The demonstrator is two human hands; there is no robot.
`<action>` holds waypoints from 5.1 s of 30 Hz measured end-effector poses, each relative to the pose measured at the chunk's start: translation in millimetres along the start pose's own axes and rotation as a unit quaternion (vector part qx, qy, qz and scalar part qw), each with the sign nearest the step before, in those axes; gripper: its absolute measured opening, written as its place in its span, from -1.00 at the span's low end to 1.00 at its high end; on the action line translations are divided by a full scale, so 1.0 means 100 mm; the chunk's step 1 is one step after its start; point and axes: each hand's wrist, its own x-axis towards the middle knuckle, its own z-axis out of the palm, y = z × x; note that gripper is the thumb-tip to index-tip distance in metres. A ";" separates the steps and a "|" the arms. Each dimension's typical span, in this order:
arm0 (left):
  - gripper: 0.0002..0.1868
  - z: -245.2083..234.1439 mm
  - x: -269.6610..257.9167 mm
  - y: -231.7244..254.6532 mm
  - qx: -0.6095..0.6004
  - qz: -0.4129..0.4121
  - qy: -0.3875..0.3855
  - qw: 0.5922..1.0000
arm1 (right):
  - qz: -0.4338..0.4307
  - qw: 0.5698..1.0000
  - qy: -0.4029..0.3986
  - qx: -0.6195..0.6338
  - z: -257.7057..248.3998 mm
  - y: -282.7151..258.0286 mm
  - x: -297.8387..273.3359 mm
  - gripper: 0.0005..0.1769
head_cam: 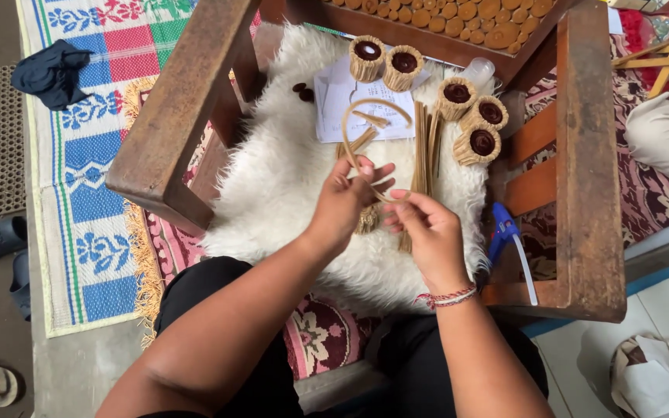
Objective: Gluing thin wooden fibers to a circular base using a hot glue gun to create decorative items.
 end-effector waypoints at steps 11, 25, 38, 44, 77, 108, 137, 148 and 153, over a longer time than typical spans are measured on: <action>-0.90 0.04 -0.10 -0.07 -0.010 -0.056 0.019 0.998 | -0.071 0.996 -0.042 -0.027 -0.01 -0.16 -0.03 -0.76; -0.84 -0.24 -0.02 0.43 0.035 -0.029 0.050 0.998 | -0.071 0.992 0.066 -0.086 -0.60 -0.17 0.15 -0.75; -0.73 -0.10 -0.39 0.74 0.085 0.003 0.033 0.996 | 0.021 0.990 0.071 0.118 -0.89 0.02 0.31 -0.79; -0.69 -0.20 -0.38 0.66 0.040 -0.034 0.036 0.998 | 0.044 0.976 -0.035 0.209 -0.75 -0.06 0.24 -0.84; -0.73 -0.13 -0.23 0.84 -0.053 -0.001 0.062 0.997 | -0.148 0.943 -0.240 0.176 -0.09 0.05 -0.07 -0.61; -0.71 -0.32 -0.29 0.83 -0.083 -0.088 0.124 0.985 | -0.048 0.995 -0.037 0.085 -0.37 0.08 0.07 -0.80; -0.71 -0.27 -0.24 0.13 -0.060 -0.134 0.001 0.989 | -0.121 0.988 -0.087 0.030 -0.29 -0.18 -0.04 -0.41; -0.71 -0.22 -0.16 0.14 -0.059 -0.145 -0.029 0.987 | -0.137 0.989 -0.049 -0.026 -0.33 -0.33 -0.06 -0.59; -0.70 -0.20 -0.12 0.11 -0.064 -0.154 -0.045 0.985 | -0.159 0.981 -0.023 -0.108 -0.32 -0.38 -0.08 -0.83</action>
